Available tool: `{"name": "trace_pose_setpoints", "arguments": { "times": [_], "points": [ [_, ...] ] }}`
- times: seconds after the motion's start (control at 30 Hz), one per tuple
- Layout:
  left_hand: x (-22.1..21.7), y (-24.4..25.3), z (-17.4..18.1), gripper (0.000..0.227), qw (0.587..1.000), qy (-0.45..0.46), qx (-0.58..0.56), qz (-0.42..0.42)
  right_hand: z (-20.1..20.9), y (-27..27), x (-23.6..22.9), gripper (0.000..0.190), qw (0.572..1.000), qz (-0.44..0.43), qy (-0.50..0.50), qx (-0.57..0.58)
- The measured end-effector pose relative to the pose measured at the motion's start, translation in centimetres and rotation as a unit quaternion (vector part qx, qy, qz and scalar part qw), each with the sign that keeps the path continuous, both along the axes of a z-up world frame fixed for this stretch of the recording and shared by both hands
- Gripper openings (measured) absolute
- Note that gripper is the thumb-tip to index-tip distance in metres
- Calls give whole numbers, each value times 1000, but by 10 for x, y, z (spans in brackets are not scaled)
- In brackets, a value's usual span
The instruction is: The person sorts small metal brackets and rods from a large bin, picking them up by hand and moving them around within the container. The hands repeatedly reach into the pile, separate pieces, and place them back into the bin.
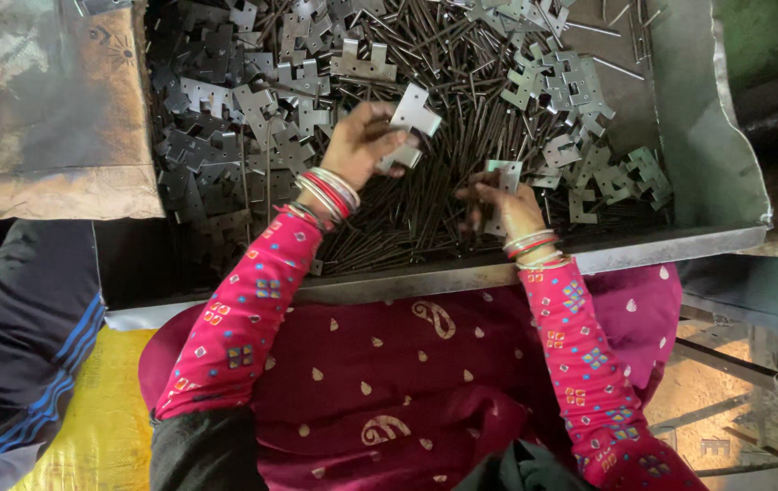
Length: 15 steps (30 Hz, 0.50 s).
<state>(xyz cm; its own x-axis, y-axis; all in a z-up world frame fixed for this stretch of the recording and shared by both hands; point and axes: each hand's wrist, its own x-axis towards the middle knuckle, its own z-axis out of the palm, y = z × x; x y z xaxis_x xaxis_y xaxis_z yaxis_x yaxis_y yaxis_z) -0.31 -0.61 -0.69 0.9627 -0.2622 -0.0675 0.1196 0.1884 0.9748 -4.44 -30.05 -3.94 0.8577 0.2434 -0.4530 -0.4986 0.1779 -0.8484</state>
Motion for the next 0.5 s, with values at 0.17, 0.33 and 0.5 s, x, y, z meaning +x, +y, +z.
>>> {"name": "trace_pose_setpoints", "arguments": {
  "times": [0.17,0.33,0.5],
  "points": [
    [-47,-52,-38,47,970,-144,197,15,-2,39,-12,43,990,-84,46,106],
    [-68,-75,-52,43,919,-133,363,74,-11,53,-19,59,968,-4,-209,-139],
    [-49,-38,-27,33,937,-155,297,101,-28,-13,25,50,837,129,-276,-455]
  ]
}}
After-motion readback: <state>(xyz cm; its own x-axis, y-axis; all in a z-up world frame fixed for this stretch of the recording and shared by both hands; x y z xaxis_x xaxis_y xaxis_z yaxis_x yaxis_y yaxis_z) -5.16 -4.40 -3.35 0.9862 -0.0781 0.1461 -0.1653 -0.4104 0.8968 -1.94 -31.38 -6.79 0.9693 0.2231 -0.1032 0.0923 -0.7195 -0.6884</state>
